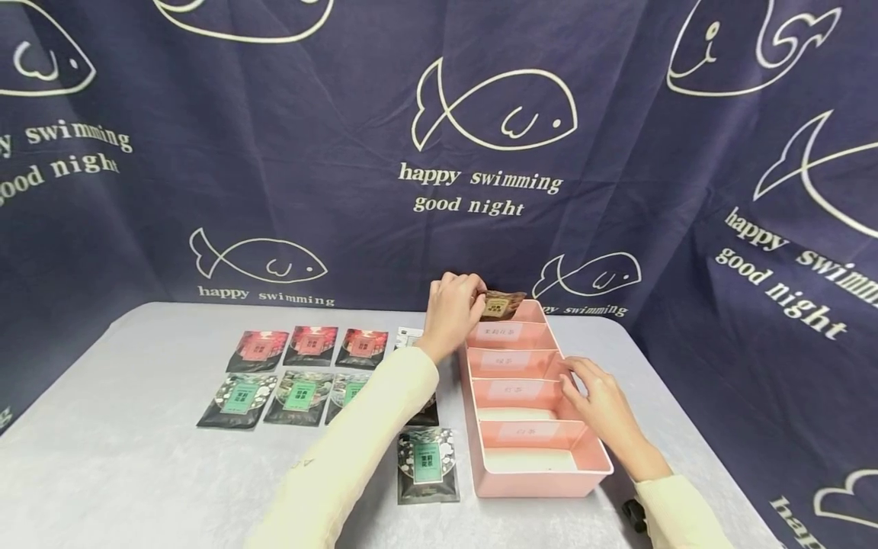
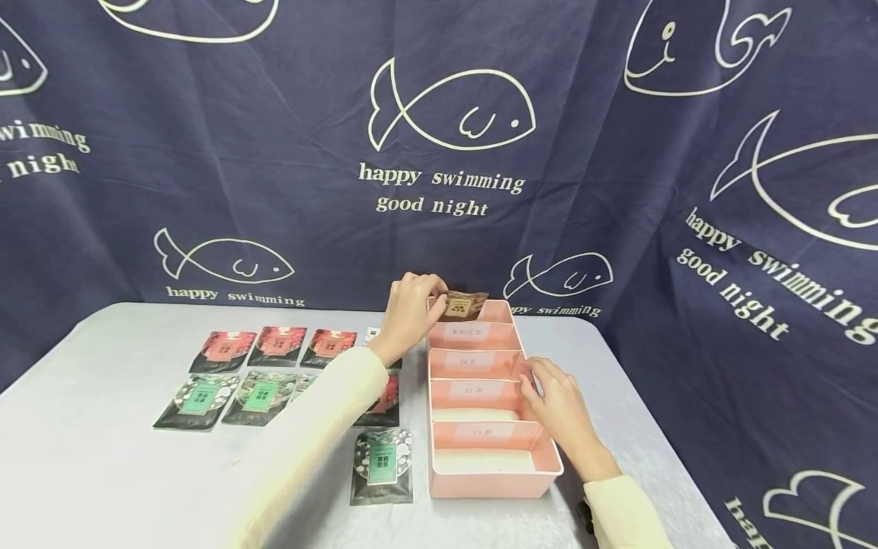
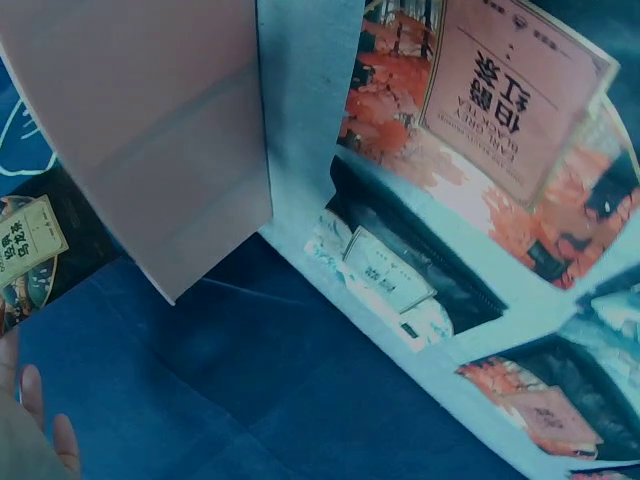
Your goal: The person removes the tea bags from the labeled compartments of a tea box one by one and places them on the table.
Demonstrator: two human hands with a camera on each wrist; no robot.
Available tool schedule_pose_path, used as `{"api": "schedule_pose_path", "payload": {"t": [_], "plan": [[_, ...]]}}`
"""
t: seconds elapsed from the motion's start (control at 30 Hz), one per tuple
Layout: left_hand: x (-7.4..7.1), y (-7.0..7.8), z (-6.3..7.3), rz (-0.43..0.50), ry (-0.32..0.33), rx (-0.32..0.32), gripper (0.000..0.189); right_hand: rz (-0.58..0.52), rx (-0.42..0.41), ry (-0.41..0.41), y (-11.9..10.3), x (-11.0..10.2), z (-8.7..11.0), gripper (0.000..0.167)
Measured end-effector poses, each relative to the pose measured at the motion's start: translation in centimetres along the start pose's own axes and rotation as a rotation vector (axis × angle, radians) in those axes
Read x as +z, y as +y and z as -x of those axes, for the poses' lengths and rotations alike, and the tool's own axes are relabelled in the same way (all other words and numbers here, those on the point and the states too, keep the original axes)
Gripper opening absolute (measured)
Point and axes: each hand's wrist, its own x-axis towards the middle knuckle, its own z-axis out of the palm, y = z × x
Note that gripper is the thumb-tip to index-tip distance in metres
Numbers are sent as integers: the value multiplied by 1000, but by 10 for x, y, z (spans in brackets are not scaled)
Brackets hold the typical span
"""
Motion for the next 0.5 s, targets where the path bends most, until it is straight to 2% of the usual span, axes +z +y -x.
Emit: {"api": "schedule_pose_path", "payload": {"t": [0.2, 0.5], "plan": [[-13, 4, 2, 61, 1, 10, 5, 2, -1, 2, 0, 0, 0, 20], [-37, 4, 15, 110, -57, 1, 6, 0, 3, 0, 0, 0, 0, 20]]}}
